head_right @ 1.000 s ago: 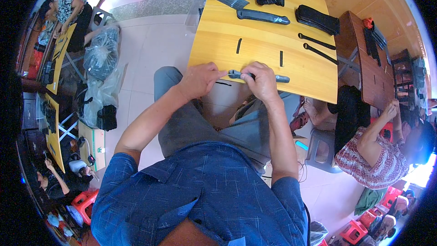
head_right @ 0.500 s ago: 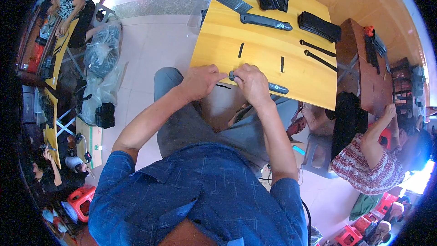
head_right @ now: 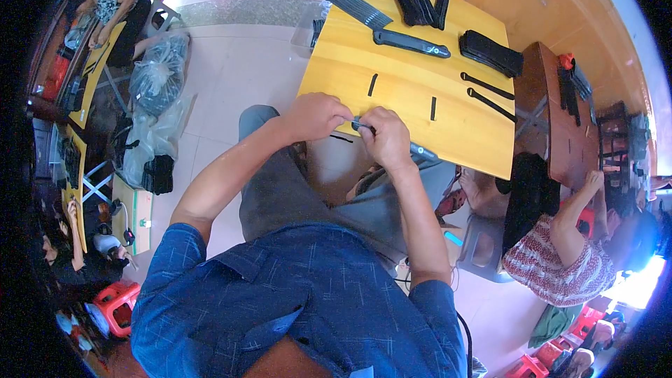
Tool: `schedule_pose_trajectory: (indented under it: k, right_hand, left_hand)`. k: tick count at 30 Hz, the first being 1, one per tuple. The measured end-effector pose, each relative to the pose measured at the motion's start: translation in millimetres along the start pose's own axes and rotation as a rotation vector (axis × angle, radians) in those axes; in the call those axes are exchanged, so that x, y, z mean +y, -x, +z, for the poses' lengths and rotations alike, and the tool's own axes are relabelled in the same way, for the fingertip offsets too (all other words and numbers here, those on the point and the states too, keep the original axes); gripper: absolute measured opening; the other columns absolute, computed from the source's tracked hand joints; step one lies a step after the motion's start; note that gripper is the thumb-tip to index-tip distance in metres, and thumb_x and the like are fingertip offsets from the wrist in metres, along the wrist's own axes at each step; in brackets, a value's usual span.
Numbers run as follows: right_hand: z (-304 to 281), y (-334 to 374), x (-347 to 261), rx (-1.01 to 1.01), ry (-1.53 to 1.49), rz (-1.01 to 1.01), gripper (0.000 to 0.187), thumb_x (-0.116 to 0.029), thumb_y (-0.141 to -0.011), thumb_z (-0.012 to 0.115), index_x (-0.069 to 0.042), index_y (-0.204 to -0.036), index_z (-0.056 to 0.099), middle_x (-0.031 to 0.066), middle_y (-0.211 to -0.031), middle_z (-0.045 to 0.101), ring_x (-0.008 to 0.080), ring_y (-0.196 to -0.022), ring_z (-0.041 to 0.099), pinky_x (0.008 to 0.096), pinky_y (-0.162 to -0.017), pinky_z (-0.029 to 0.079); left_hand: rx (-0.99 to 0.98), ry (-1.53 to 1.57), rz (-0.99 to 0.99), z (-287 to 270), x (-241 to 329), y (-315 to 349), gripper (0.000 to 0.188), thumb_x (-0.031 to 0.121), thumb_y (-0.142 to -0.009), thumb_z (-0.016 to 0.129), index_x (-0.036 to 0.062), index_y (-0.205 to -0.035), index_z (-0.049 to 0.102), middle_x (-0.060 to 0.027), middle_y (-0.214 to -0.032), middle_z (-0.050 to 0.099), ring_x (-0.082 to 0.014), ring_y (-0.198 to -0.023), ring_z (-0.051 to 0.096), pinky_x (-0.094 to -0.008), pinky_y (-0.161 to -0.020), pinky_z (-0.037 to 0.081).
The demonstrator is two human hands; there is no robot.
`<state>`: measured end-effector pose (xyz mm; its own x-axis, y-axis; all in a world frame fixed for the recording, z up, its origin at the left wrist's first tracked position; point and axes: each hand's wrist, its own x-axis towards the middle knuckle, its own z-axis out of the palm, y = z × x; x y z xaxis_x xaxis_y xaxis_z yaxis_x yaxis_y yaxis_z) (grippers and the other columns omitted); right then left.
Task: Assembling plastic buckles and adjustment sliders onto black fabric straps for soft goods.
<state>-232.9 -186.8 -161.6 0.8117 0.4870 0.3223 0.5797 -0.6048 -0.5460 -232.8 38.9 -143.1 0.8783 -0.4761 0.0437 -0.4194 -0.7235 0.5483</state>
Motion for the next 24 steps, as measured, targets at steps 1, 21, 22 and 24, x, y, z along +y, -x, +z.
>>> schedule_pose_trajectory:
  k: [1, 21, 22, 24]
  right_hand:
    - [1.2, -0.8, 2.9, 0.013, -0.106, 0.027, 0.009, -0.009, -0.080, 0.077, -0.006, -0.087, 0.071, 0.0090, -0.086, 0.067, 0.0305, -0.083, 0.066, 0.0405, -0.075, 0.054]
    - [16.8, -8.7, 29.4, -0.193, -0.504, 0.376, 0.006, -0.005, -0.081, 0.078, -0.004, -0.080, 0.072, -0.0004, -0.072, 0.068, 0.0076, -0.066, 0.061, 0.0260, -0.063, 0.050]
    - [17.4, -9.5, 31.4, -0.217, -0.524, 0.405, 0.005, -0.005, -0.081, 0.077, -0.005, -0.079, 0.072, -0.0022, -0.070, 0.068, 0.0056, -0.066, 0.060, 0.0252, -0.063, 0.050]
    - [19.0, -10.0, 35.1, -0.221, -0.581, 0.425, 0.005, -0.004, -0.081, 0.077, -0.005, -0.079, 0.072, -0.0025, -0.070, 0.068, 0.0054, -0.066, 0.060, 0.0249, -0.062, 0.049]
  left_hand:
    - [-0.010, -0.003, -0.004, 0.7, -1.4, -0.4, 0.025, 0.023, -0.090, 0.059, 0.0182, -0.104, 0.079, -0.0120, -0.093, 0.075, -0.0337, -0.091, 0.071, -0.0495, -0.079, 0.056]
    - [0.337, 0.491, -0.310, 78.0, 10.3, 37.0, 0.027, 0.025, -0.087, 0.075, 0.0011, -0.098, 0.069, -0.0130, -0.085, 0.071, -0.0245, -0.079, 0.069, -0.0386, -0.074, 0.054]
    - [0.362, 0.506, -0.316, 78.9, 12.6, 34.1, 0.029, 0.027, -0.084, 0.076, 0.0006, -0.096, 0.070, -0.0155, -0.086, 0.072, -0.0288, -0.081, 0.070, -0.0400, -0.074, 0.054]
    - [0.392, 0.522, -0.323, 83.0, 17.0, 27.8, 0.031, 0.028, -0.082, 0.076, 0.0000, -0.095, 0.072, -0.0180, -0.086, 0.073, -0.0331, -0.082, 0.071, -0.0415, -0.074, 0.054]
